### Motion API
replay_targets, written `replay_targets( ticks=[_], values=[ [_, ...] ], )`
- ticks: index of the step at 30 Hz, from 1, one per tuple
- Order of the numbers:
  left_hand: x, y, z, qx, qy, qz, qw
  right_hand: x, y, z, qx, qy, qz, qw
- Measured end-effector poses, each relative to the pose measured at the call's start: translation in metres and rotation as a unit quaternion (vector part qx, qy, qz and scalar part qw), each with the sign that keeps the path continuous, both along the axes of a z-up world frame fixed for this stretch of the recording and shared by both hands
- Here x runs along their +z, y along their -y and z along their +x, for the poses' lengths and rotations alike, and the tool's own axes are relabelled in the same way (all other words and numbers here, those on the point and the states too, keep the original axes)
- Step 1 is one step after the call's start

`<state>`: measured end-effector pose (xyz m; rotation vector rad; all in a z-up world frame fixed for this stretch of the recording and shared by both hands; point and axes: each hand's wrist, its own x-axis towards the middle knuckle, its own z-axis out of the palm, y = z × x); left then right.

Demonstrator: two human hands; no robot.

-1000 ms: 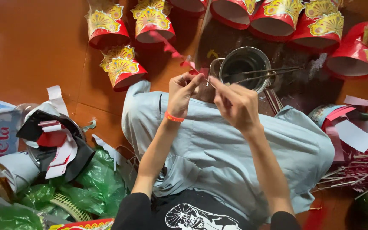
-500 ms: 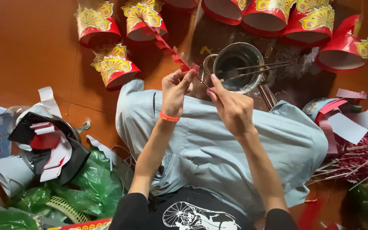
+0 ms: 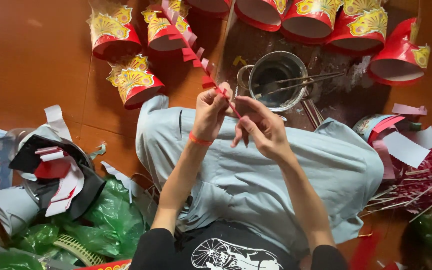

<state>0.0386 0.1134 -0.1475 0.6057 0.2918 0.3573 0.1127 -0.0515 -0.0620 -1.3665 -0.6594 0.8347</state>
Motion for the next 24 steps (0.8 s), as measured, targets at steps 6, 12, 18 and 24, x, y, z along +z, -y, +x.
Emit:
replay_targets(
  ticks=[6,12,18,24],
  values=[
    [-0.009,0.001,-0.001,-0.039,0.082,0.024,0.996,-0.041,0.007,-0.007,0.038,-0.305,0.123,0.944],
    [-0.012,0.0,0.0,-0.039,0.059,0.056,0.996,-0.037,0.012,-0.005,0.053,-0.338,0.113,0.933],
    [0.009,-0.007,-0.001,-0.114,0.05,0.136,0.983,-0.035,0.053,0.002,-0.03,-0.256,0.108,0.96],
    [0.005,-0.001,0.001,-0.241,0.012,0.114,0.964,-0.028,0.133,0.008,-0.193,-0.157,0.097,0.964]
  ],
)
